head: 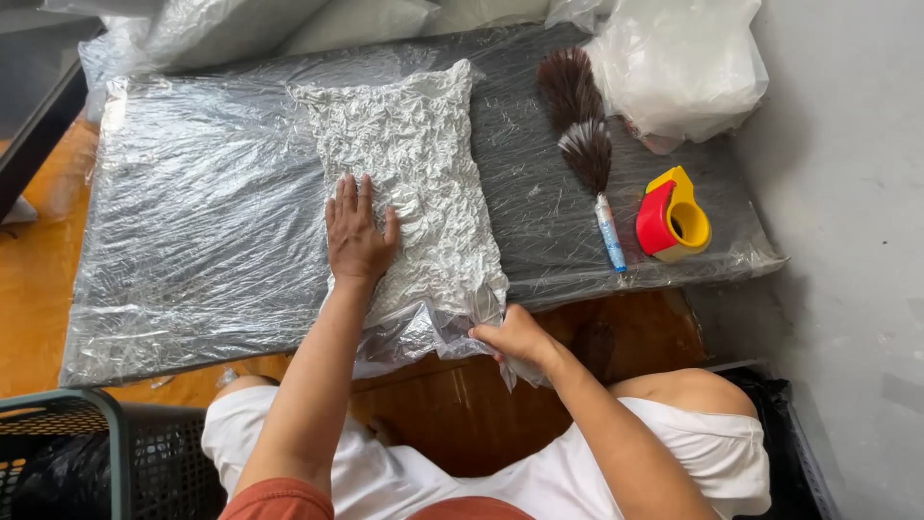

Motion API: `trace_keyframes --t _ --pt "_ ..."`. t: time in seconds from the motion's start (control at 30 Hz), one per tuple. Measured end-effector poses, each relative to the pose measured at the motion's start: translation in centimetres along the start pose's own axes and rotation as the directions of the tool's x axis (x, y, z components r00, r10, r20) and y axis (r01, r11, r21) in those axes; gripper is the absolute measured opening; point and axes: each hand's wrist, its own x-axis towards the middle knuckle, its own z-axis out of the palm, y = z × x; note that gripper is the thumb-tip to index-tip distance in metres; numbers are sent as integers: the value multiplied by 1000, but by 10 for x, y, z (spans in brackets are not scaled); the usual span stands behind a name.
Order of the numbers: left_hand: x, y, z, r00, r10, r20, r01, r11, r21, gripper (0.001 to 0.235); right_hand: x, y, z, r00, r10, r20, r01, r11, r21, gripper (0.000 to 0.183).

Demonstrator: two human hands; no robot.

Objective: Compressing a textured pillow with a vacuum hose, rolling it, and packing it into a plastic bag.

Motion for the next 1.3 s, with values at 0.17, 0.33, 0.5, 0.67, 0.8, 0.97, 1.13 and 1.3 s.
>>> trace_keyframes --t 0.17,0.33,0.5,0.67,0.8,0.97,1.13,1.3 --pt "-1 -1 0 1000 1 -19 -2 1000 -18 67 2 6 -1 1000 -7 2 7 1000 -2 26" --pt "0 -4 6 1000 7 -30 -7 1000 -18 66 2 4 -1 1000 16 7 -16 1000 0 26" --pt "-1 -4 5 999 16 -48 -16 1000 -10 64 1 5 -1 1000 7 18 -8 1000 9 26" --pt "0 -3 4 998 28 -62 -28 1000 -6 64 -3 -2 -3 1000 -1 19 1 1000 1 25" --pt "0 -5 5 998 29 -63 -29 1000 4 63 -1 1 -3 1000 -5 23 6 1000 -5 24" --pt "0 -6 6 998 28 -63 -27 1000 8 63 0 2 -2 1000 -10 23 10 1000 -5 25" --pt "-1 -6 6 998 31 -63 -29 999 19 63 -3 0 -3 1000 -10 18 10 1000 -13 24" --pt "-1 -5 5 998 24 -61 -23 1000 13 62 -1 2 -4 999 -16 29 16 1000 -20 26"
